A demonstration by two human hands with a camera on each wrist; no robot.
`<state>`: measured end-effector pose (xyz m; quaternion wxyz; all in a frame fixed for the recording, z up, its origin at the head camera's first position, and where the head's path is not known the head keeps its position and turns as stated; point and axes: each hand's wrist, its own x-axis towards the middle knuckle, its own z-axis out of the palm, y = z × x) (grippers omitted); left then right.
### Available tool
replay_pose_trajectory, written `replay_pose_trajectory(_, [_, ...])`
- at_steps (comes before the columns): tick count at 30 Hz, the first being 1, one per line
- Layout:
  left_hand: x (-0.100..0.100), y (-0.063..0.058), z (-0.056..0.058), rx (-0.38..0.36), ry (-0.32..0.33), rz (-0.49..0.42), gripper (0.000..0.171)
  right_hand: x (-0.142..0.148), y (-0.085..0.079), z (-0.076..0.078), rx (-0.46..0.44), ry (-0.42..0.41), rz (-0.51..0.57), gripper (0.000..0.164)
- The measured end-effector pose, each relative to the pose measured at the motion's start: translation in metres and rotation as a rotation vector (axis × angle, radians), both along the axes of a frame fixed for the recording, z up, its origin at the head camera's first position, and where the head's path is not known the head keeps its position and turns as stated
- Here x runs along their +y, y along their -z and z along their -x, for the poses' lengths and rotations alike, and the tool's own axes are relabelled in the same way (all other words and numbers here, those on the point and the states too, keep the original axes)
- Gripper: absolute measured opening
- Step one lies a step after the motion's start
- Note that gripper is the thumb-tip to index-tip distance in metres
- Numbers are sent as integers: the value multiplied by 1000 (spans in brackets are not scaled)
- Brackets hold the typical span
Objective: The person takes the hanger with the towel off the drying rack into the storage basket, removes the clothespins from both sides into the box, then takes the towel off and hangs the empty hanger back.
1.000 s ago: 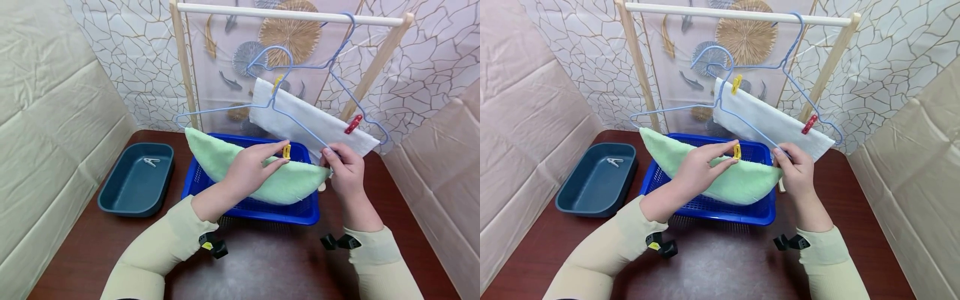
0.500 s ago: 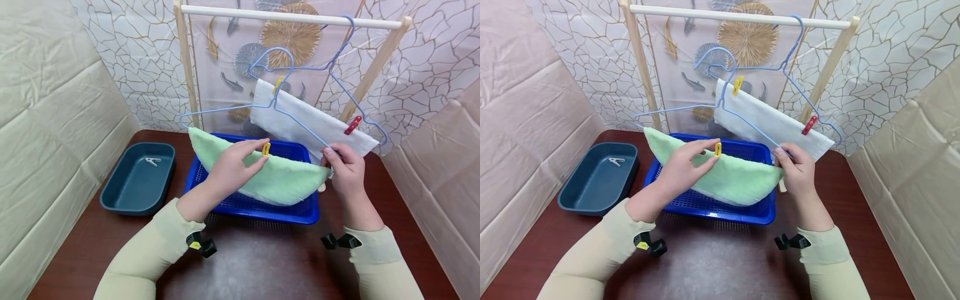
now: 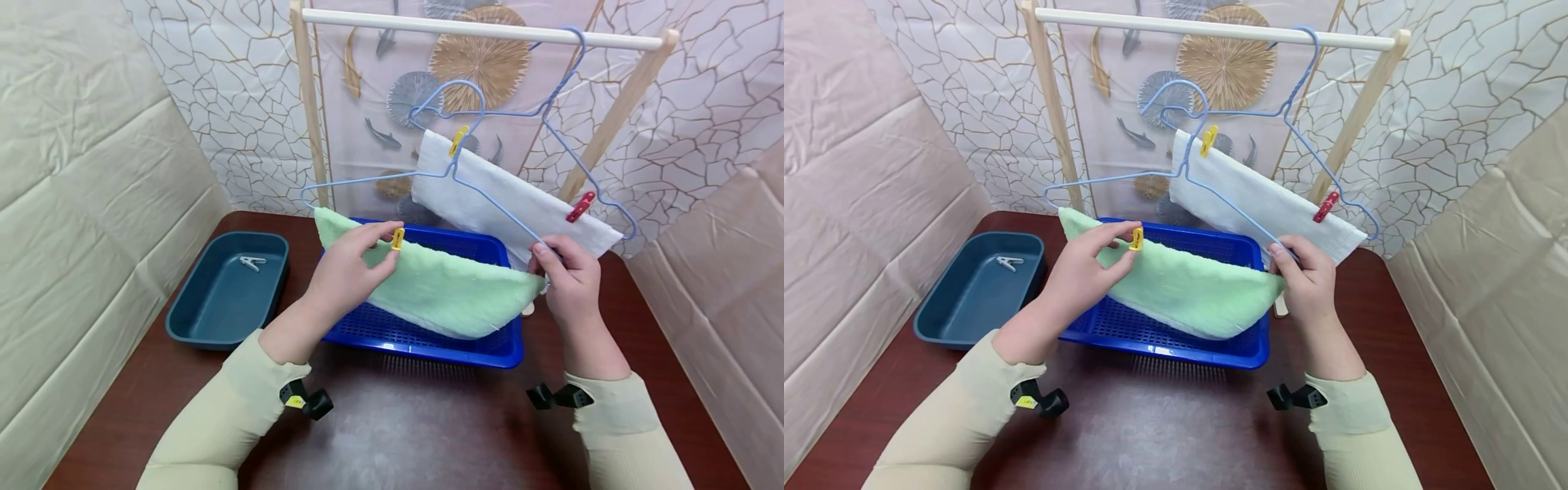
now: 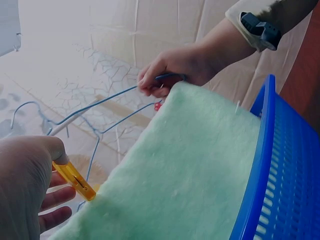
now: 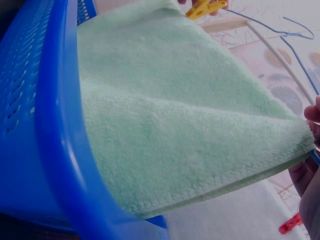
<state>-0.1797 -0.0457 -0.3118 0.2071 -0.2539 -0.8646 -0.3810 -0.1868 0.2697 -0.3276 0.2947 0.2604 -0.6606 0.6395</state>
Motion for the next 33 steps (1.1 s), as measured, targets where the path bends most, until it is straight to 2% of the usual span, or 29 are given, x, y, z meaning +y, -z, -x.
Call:
replay_pose_trajectory(8, [-23, 4, 0, -1, -92, 13, 39, 0, 1, 0, -10, -1, 7, 11])
replay_pose_trajectory(14, [-37, 7, 0, -8, -133, -15, 37, 1, 3, 1, -12, -1, 23, 11])
replay_pose_trajectory(23, [-60, 10, -2, -79, -232, 1, 38, 0, 3, 2, 0, -21, 28, 11])
replay_pose_trajectory(33, [-88, 14, -6, -106, -328, 43, 40, 0, 3, 2, 1, -21, 21, 10])
